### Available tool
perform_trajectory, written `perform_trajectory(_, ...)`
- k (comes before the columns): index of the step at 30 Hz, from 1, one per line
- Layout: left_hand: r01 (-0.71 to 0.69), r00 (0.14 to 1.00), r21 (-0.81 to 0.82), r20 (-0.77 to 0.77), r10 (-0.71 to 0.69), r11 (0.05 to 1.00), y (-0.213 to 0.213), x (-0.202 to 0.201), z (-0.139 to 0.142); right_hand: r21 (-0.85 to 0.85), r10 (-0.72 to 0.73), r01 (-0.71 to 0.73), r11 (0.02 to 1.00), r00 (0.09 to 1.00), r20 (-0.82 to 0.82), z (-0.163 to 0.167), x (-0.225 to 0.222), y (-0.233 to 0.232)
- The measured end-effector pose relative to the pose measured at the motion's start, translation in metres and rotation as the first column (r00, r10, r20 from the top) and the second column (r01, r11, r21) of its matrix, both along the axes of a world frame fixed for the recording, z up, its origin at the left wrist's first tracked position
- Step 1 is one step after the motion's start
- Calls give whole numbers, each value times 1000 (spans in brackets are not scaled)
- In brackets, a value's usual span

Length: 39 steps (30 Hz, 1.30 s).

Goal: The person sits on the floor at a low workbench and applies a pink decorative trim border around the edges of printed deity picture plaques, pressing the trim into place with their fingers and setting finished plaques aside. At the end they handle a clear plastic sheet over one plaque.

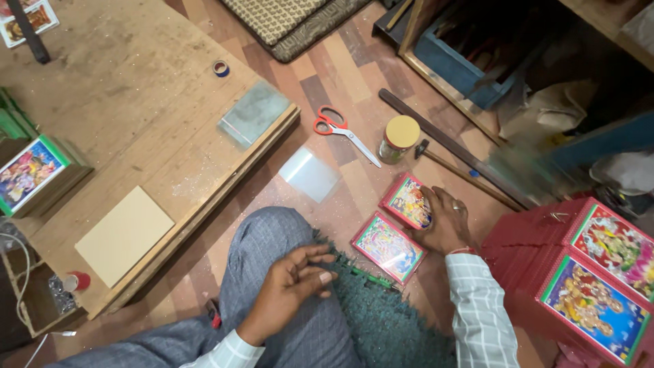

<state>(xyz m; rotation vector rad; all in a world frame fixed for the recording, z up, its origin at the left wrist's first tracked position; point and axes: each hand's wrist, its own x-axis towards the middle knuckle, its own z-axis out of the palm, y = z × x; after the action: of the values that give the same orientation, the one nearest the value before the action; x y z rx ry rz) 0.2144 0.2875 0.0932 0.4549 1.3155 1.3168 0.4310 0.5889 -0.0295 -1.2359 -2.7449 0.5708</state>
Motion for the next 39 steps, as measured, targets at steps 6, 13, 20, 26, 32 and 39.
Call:
perform_trajectory(6, -23, 999, 33, -39, 24, 999, 3, 3, -6, 1, 11, -11, 1000, 998, -64, -10, 1, 7)
perform_trajectory(13, -52, 995, 173, -73, 65, 984, -6, 10, -36, 179, 64, -73, 981, 997, 53, -23, -9, 9)
perform_trajectory(20, 11, 845, 334, -507, 170, 943, -3, 8, -61, -102, -5, -78, 992, 770, -638, 28, -123, -45)
perform_trajectory(26, -307, 719, 428, -480, 502, 850, -64, -63, -41, -316, -24, -430, 846, 561, -828, 120, -275, -142)
perform_trajectory(32, -645, 14, 345, -887, 462, 682, -179, -263, 0, -405, 83, -615, 677, 610, -788, 149, -421, -254)
perform_trajectory(39, -636, 20, -140, -986, -166, 759, -244, -450, 2, -516, 166, -449, 730, 848, -503, 95, -472, -281)
